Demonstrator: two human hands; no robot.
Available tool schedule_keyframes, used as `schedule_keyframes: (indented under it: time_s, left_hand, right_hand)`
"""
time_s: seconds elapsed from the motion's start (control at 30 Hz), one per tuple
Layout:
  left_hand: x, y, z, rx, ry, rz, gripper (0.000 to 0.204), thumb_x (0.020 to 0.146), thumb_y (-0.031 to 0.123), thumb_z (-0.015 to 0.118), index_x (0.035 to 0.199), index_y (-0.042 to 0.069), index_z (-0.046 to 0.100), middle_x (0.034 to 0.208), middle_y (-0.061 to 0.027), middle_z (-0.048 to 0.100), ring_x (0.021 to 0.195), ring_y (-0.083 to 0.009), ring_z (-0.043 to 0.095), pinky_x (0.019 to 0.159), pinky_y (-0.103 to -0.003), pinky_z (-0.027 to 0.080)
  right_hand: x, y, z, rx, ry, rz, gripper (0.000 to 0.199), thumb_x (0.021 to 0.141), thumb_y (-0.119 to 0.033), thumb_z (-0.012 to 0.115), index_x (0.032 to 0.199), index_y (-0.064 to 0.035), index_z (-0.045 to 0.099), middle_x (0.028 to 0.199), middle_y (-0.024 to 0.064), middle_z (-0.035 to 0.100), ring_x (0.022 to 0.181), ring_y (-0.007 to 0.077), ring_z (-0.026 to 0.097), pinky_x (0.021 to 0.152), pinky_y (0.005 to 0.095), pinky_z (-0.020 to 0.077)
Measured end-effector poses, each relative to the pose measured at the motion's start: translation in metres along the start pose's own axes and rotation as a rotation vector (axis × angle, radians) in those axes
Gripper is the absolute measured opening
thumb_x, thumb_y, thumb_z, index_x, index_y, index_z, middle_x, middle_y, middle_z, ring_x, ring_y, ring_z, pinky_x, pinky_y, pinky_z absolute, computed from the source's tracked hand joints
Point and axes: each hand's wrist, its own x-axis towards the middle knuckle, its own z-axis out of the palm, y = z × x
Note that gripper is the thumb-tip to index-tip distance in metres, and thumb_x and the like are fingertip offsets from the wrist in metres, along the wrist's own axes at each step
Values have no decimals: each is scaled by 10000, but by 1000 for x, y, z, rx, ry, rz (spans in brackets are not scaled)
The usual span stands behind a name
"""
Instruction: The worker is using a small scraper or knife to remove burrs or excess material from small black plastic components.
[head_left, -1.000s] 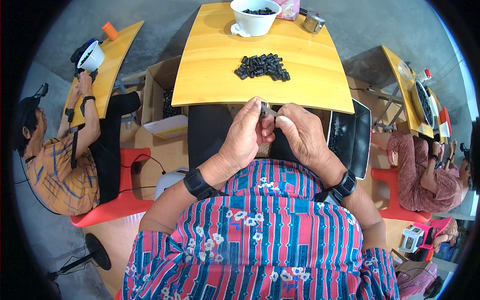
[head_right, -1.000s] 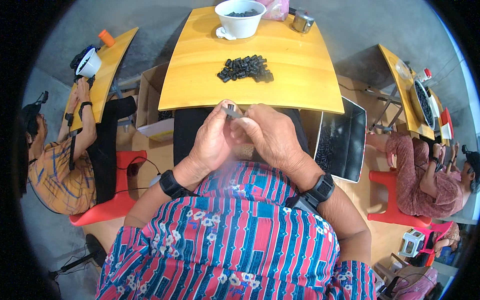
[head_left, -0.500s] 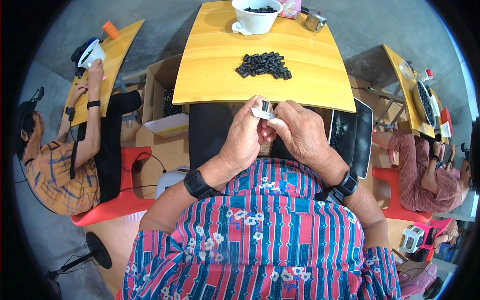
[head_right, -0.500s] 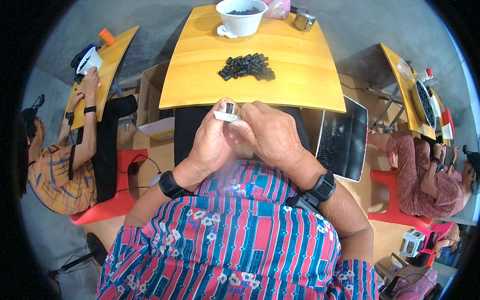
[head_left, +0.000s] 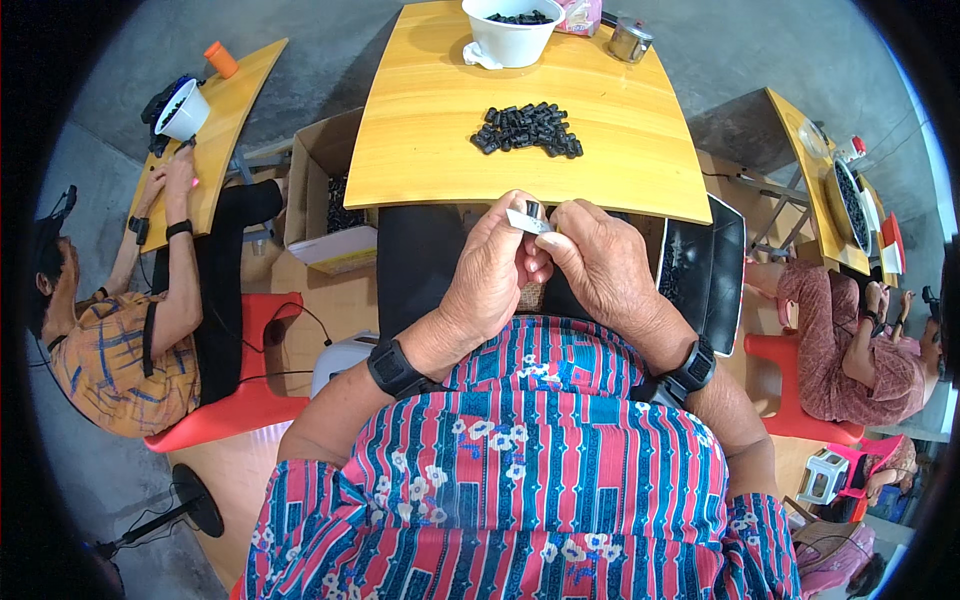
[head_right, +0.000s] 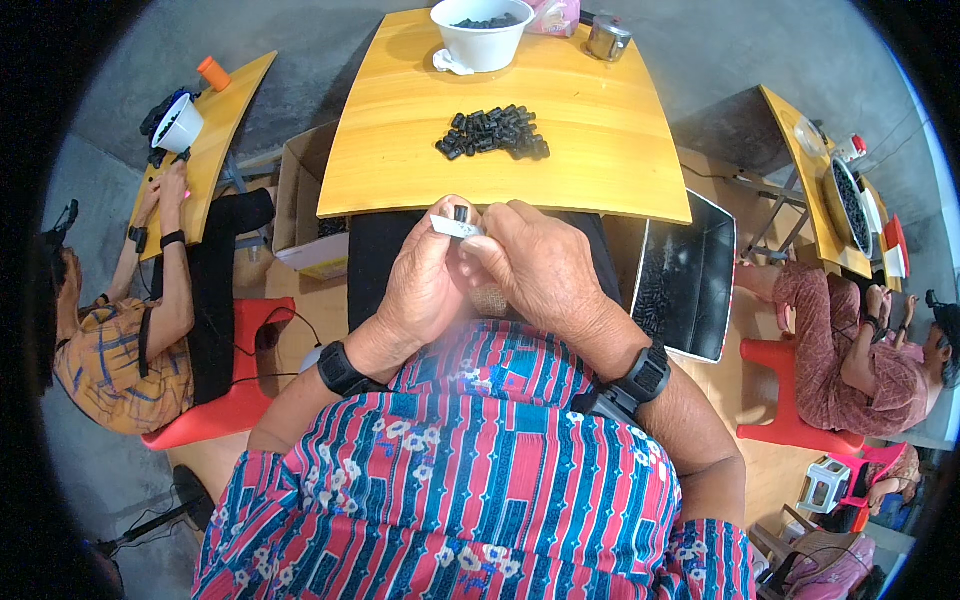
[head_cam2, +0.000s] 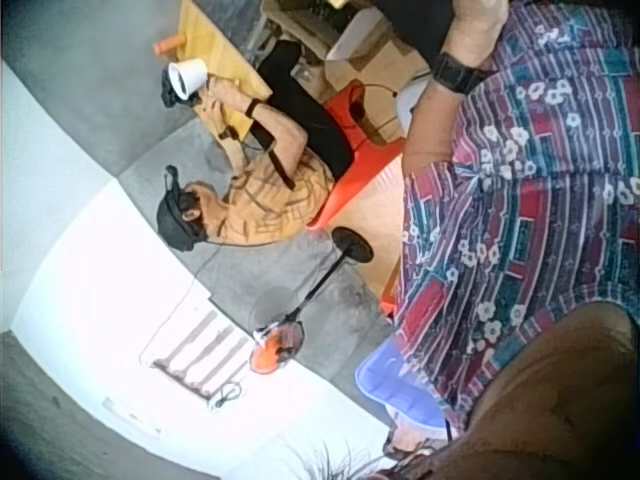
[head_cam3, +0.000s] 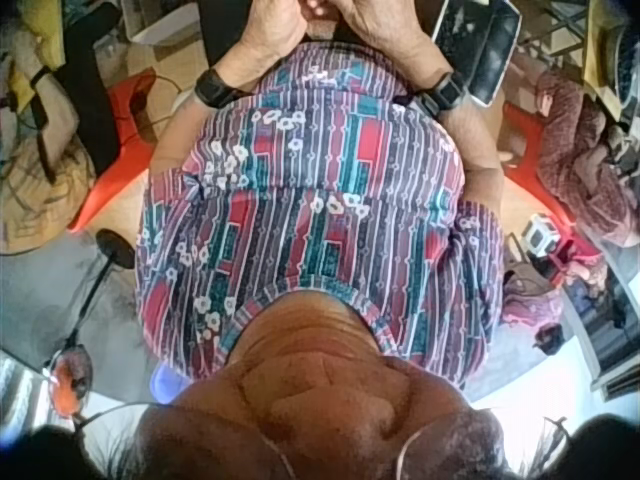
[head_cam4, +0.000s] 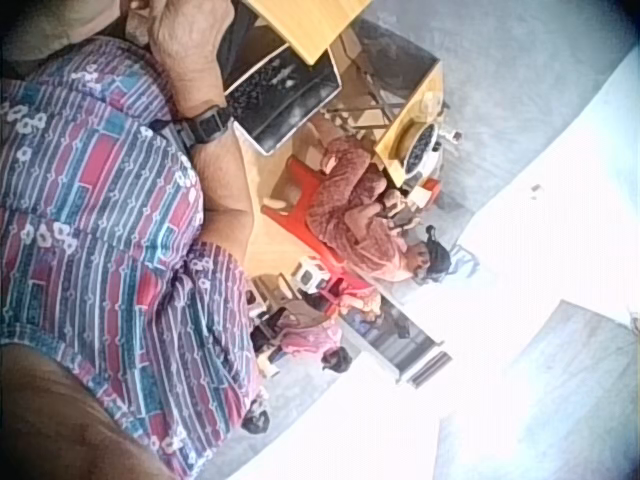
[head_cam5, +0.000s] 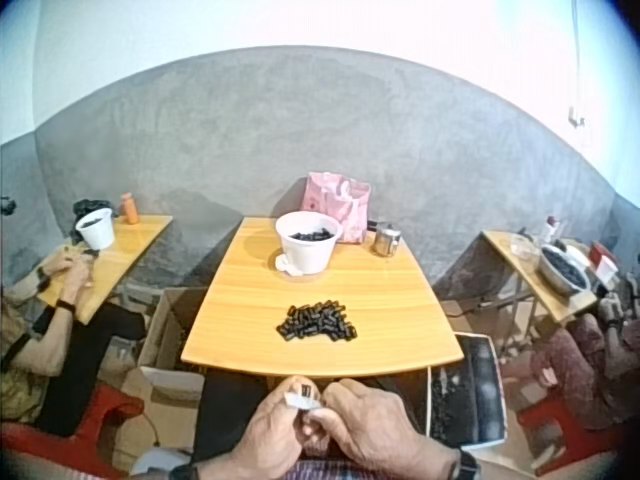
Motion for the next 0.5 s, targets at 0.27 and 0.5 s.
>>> schedule_keyframes:
  time_s: [0.27,0.5]
  left_hand:
    - [-1,4,5,-5,0,2,254,1013,340,394,935,109,465,741,30,402,647,-51,397,593,-219,399]
    - [-7,0,15,6,16,19,251,1011,344,403,937,112,466,742,32,405,648,-49,395,601,-219,401]
  right_hand:
    - [1,-3,-8,-13,-16,-20,274,892,-327,564,873,-54,559,792,139,574,752,342,599,665,432,477]
    - [-6,-4,-14,-13,-20,-31,276,897,-329,557,870,-54,559,795,138,576,752,342,596,664,431,476]
